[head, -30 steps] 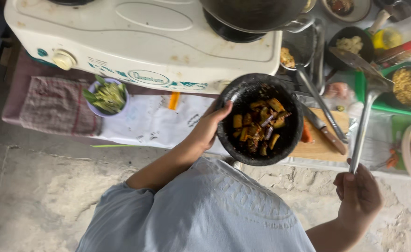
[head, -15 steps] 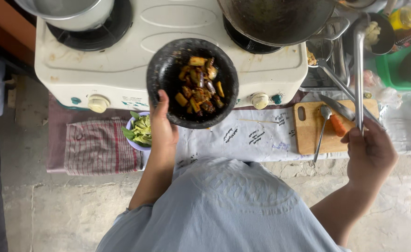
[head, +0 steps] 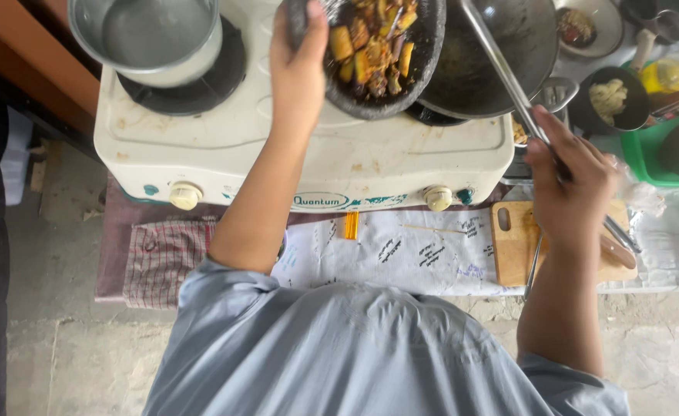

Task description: The person prepares and cooks fritters by scooping batter from a bowl into a multi-weld pan, turning the fritters over as they fry, and then transferring the cooked fritters to a plate.

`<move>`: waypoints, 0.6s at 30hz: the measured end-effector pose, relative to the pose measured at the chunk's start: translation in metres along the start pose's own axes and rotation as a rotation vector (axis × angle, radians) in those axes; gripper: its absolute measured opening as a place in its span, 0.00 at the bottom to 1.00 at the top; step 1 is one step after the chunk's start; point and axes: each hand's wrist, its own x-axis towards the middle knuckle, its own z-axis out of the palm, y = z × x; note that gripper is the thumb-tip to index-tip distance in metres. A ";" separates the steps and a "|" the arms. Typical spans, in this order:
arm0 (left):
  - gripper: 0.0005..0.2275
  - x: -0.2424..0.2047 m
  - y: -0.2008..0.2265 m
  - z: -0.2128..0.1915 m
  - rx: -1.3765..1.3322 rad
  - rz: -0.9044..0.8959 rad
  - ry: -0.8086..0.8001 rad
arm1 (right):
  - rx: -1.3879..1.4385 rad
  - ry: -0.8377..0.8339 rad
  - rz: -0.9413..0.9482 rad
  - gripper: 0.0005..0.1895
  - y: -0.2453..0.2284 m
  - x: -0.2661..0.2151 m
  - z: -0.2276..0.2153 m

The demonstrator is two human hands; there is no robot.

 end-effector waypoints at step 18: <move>0.15 0.100 -0.103 0.103 0.680 0.144 -0.125 | -0.162 -0.013 0.018 0.18 0.069 0.013 -0.017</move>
